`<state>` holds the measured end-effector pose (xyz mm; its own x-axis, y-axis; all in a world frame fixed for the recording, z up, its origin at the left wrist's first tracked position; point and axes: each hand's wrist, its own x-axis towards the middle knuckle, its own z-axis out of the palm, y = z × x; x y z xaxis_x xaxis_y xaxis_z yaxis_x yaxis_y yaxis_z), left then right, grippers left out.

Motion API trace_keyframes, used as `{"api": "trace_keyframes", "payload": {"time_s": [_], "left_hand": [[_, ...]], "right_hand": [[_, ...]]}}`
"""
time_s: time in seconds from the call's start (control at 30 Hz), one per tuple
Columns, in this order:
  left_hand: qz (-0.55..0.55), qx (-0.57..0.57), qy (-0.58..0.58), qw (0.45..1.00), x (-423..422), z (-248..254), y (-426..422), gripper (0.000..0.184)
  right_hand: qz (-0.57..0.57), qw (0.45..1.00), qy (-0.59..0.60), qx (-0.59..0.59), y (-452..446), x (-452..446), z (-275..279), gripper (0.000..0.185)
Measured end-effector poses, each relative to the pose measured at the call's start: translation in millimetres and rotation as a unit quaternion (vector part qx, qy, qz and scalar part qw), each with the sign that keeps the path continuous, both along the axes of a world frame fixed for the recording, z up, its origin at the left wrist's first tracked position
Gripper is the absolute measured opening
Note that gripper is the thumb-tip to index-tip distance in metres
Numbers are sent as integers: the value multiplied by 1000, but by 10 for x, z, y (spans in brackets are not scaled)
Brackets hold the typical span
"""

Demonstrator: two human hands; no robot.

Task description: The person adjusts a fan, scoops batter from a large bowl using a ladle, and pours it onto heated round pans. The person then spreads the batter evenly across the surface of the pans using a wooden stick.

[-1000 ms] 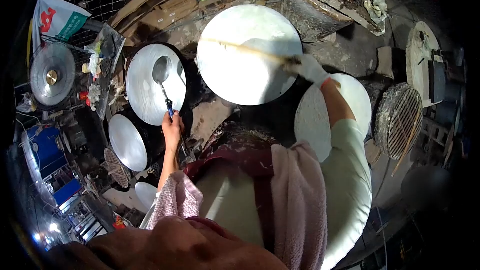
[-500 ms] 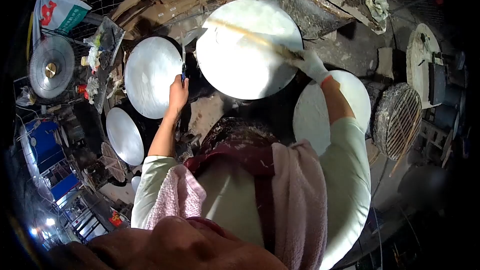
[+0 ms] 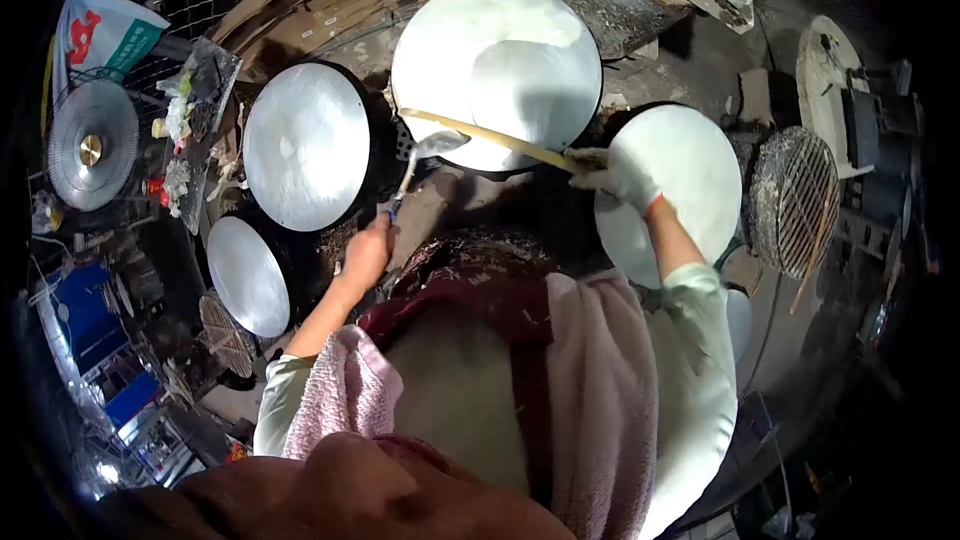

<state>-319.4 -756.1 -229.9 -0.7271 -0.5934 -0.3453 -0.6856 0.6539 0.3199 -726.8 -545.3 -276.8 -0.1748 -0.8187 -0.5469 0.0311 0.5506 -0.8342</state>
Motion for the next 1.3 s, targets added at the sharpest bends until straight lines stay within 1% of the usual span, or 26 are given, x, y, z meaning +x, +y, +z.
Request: {"api": "trace_keyframes", "payload": {"time_s": [0.07,0.1,0.17,0.2,0.27,0.37,0.4,0.43,0.5,0.53,0.57,0.63,0.67,0.7,0.73,0.77,0.83,0.87,0.9,0.97,1.03,1.1,1.17,1.2,1.23,1.3], "left_hand": [[-49,0,33,998,55,-100,-17,19],[-60,17,44,997,48,-66,-105,19],[-54,80,35,995,-39,212,-310,18],[-45,89,130,986,20,264,-407,18],[7,106,184,977,171,411,-547,21],[70,100,249,961,421,596,-756,23],[89,105,265,954,514,583,-823,23],[109,110,282,947,604,561,-892,22],[128,133,302,935,863,451,-1038,22],[134,140,294,936,958,397,-1068,22],[140,148,285,937,1032,378,-1080,22],[146,160,270,938,1139,391,-1067,22],[150,165,262,939,1183,397,-1055,22],[151,160,270,937,1223,375,-1044,21],[153,155,279,935,1254,348,-1024,21],[157,149,286,933,1276,330,-1001,21],[177,169,263,933,1329,316,-958,21],[181,166,274,930,1333,283,-931,21],[184,162,285,927,1330,270,-906,20],[190,163,279,927,1309,299,-850,20],[180,145,296,927,1292,265,-794,20],[180,145,300,925,1234,300,-711,20],[183,147,296,926,1155,373,-604,20],[186,149,289,927,1104,430,-548,20],[189,151,283,928,1052,465,-496,20],[171,120,289,934,973,487,-397,20]], "right_hand": [[-132,972,-193,-32,183,490,5,39],[-187,934,-305,16,216,731,80,33],[-230,901,-365,49,-61,1215,224,25],[-261,889,-376,14,-273,1440,212,24],[-287,880,-379,-16,-781,1805,109,23],[-314,914,-253,-45,-1621,2356,131,32],[-373,911,-160,-78,-1897,2567,-310,29],[-334,916,-211,-63,-1997,2677,-350,31],[-407,914,-5,-1,-2099,2860,-666,33],[-424,904,57,6,-2004,2879,-267,36],[-455,888,64,2,-1880,2843,-594,27],[-413,818,399,-16,-1549,2736,-971,22],[-479,851,212,18,-1467,2680,-709,21],[-525,849,16,49,-1409,2622,-398,20],[-556,829,-61,10,-1331,2577,-344,20],[-573,818,-34,-41,-1324,2526,-391,21],[-519,854,-31,-36,-1324,2526,-511,22],[-428,895,127,-12,-1344,2574,-688,28],[-337,903,268,15,-1305,2657,-851,31],[-290,895,338,4,-1171,2675,-630,33],[-302,888,313,150,-1045,2442,-246,41],[-329,861,365,130,-830,2129,-351,41],[-361,894,240,115,-784,1902,-121,42],[-378,884,269,57,-771,1854,-424,42],[-365,905,207,74,-781,1921,-356,42],[-256,926,275,29,-679,2228,-328,41]]}}
